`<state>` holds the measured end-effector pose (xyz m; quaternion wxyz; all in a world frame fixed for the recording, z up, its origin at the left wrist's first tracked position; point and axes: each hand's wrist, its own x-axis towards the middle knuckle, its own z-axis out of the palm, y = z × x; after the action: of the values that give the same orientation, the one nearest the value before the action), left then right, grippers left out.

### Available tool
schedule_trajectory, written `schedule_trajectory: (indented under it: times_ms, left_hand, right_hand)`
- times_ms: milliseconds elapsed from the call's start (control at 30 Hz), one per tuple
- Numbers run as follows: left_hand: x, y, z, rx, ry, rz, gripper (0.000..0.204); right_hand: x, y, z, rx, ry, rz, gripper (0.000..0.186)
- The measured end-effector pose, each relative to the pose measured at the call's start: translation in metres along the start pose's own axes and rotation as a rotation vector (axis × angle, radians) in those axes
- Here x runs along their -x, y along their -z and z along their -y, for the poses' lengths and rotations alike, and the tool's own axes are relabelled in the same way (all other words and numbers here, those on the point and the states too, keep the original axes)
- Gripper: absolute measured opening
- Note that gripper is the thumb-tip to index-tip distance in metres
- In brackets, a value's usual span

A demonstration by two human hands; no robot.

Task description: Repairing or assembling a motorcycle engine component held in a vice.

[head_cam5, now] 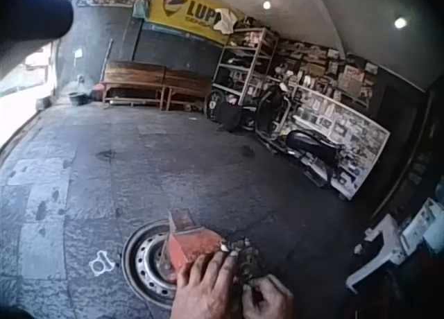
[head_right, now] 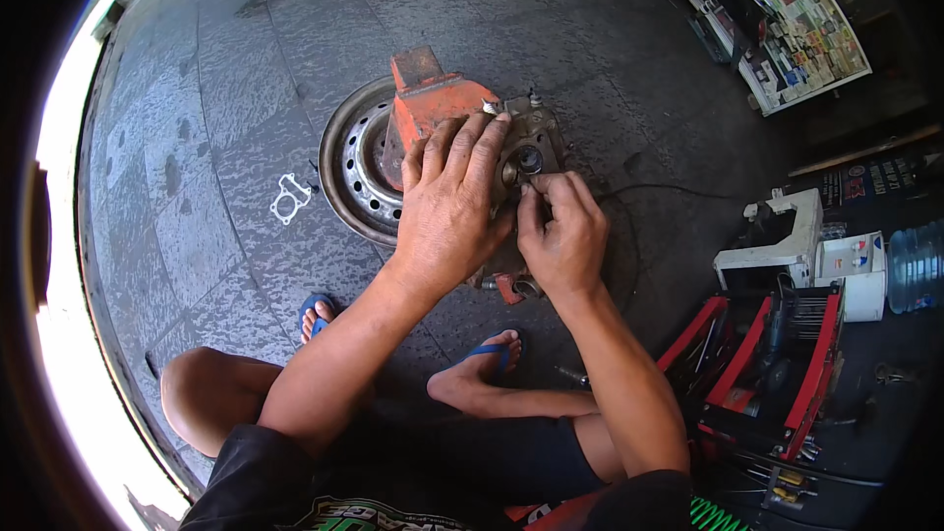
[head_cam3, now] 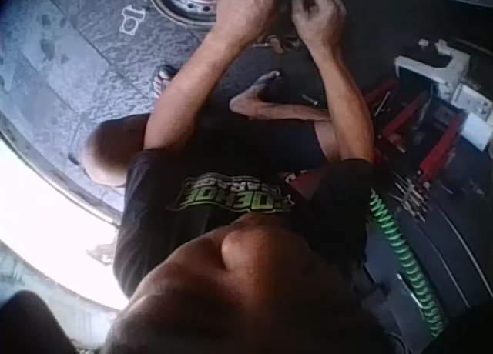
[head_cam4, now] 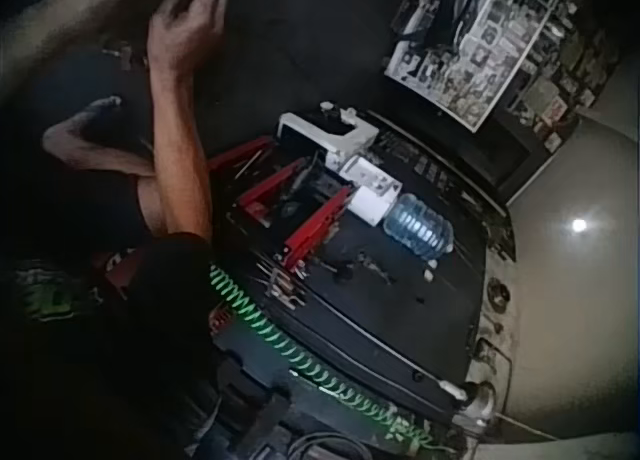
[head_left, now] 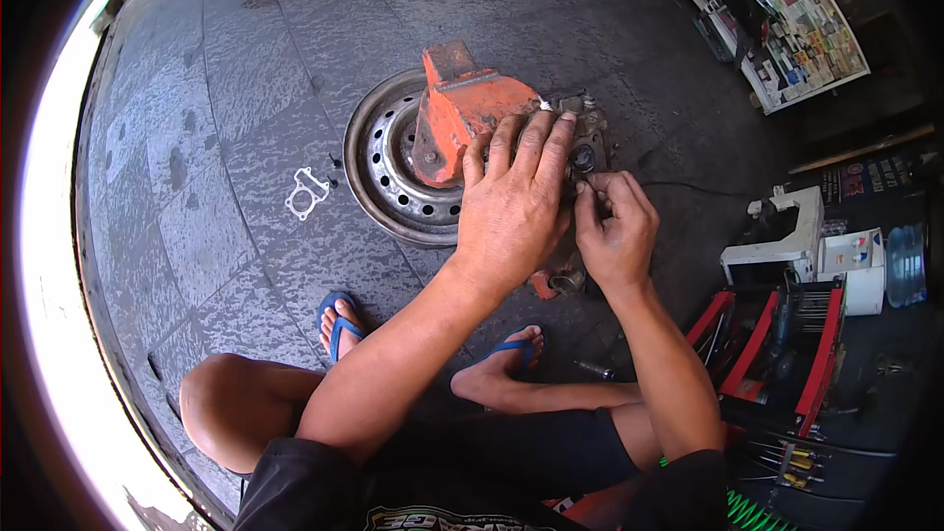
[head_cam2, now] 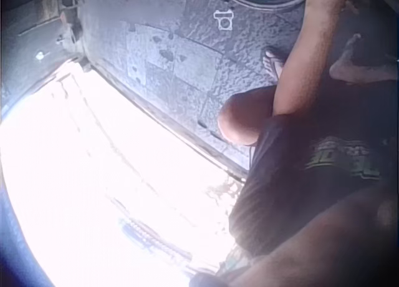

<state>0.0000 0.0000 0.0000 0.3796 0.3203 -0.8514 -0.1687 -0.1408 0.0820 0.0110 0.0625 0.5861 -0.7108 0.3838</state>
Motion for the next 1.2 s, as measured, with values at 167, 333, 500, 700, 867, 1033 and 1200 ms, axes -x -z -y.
schedule_trajectory:
  times_ms: [167,333,500,700,867,1033,1200]
  left_hand:
    - [-0.005,0.004,0.012,-0.010,-0.031,0.002,0.090]
    - [-0.004,0.005,0.013,-0.028,-0.024,0.009,0.092]
    - [-0.004,0.004,0.012,-0.027,-0.027,-0.002,0.095]
    - [-0.003,0.003,0.010,-0.027,-0.016,-0.002,0.097]
    - [-0.002,0.001,0.009,-0.021,-0.015,-0.004,0.095]
    - [-0.002,0.001,0.007,-0.018,-0.022,-0.014,0.086]
    - [-0.002,0.000,0.007,-0.016,-0.013,-0.009,0.092]
  right_hand:
    - [-0.004,-0.012,0.001,-0.017,-0.012,-0.036,0.008]
    - [-0.008,-0.016,0.000,-0.028,-0.035,-0.068,0.009]
    - [-0.006,-0.014,-0.001,-0.043,0.003,-0.044,0.008]
    - [-0.006,-0.011,-0.001,-0.056,-0.032,-0.028,0.008]
    - [-0.004,-0.010,-0.001,-0.050,0.026,-0.002,0.008]
    - [-0.003,-0.006,-0.002,-0.052,0.047,0.010,0.008]
    - [-0.004,-0.006,-0.002,-0.034,0.049,-0.018,0.006]
